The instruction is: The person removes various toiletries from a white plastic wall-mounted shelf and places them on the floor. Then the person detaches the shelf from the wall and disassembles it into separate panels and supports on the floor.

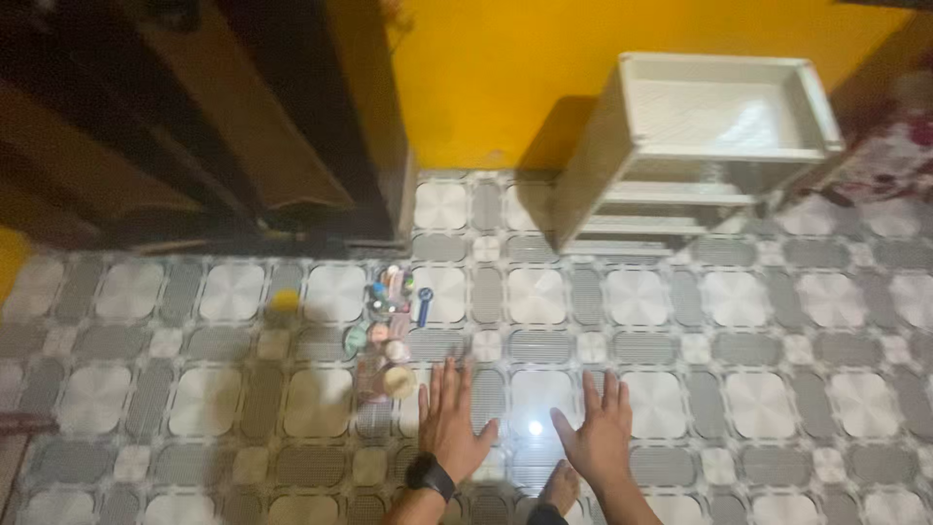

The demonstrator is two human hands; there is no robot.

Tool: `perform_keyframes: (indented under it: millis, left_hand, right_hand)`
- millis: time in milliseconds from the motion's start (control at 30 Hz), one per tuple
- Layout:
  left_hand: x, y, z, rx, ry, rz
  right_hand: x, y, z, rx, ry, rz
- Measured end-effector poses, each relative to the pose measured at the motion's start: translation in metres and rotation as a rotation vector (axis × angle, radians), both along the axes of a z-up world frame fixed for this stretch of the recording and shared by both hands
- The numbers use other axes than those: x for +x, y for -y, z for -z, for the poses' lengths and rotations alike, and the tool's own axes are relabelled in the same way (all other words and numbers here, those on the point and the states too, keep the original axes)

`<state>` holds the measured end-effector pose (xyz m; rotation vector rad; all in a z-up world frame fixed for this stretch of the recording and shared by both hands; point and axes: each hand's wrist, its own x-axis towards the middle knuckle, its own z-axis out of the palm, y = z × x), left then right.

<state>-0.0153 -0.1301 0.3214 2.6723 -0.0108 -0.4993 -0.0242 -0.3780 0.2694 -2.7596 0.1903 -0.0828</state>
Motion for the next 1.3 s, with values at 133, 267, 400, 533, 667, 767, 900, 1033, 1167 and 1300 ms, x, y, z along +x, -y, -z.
perform_keyframes:
  millis: [133, 267, 400, 533, 667, 767, 900, 1033, 1167, 1300]
  left_hand:
    - [-0.005, 0.05, -0.04, 0.076, 0.082, 0.08]
    - [-0.006, 0.11, -0.058, 0.08, 0.247, 0.07]
    - [0.003, 0.173, -0.066, 0.111, 0.263, 0.062]
    - [0.016, 0.225, -0.069, 0.088, 0.341, 0.06]
    - [0.05, 0.26, -0.068, 0.061, 0.401, 0.077]
    - [0.088, 0.271, -0.064, 0.03, 0.431, 0.098]
    - [0.165, 0.281, -0.048, 0.018, 0.456, 0.105]
    - [0.251, 0.3, -0.03, 0.054, 0.456, 0.096]
    - [0.329, 0.34, -0.017, 0.024, 0.475, 0.101]
    - [0.406, 0.38, -0.014, -0.019, 0.481, 0.151]
  right_hand:
    - [-0.025, 0.059, -0.046, -0.055, -0.051, -0.012]
    - [-0.041, 0.135, -0.066, 0.003, -0.013, -0.014]
    - [-0.036, 0.216, -0.084, 0.014, -0.028, 0.014]
    - [-0.023, 0.285, -0.097, -0.01, 0.036, 0.03]
    - [0.008, 0.335, -0.1, 0.066, 0.071, 0.033]
    - [0.043, 0.358, -0.093, 0.107, 0.06, 0.039]
    - [0.114, 0.384, -0.08, 0.152, 0.009, 0.073]
    - [0.181, 0.41, -0.079, 0.167, 0.007, 0.123]
    - [0.248, 0.447, -0.082, 0.218, -0.038, 0.206]
    - [0.3, 0.494, -0.068, 0.246, -0.003, 0.257]
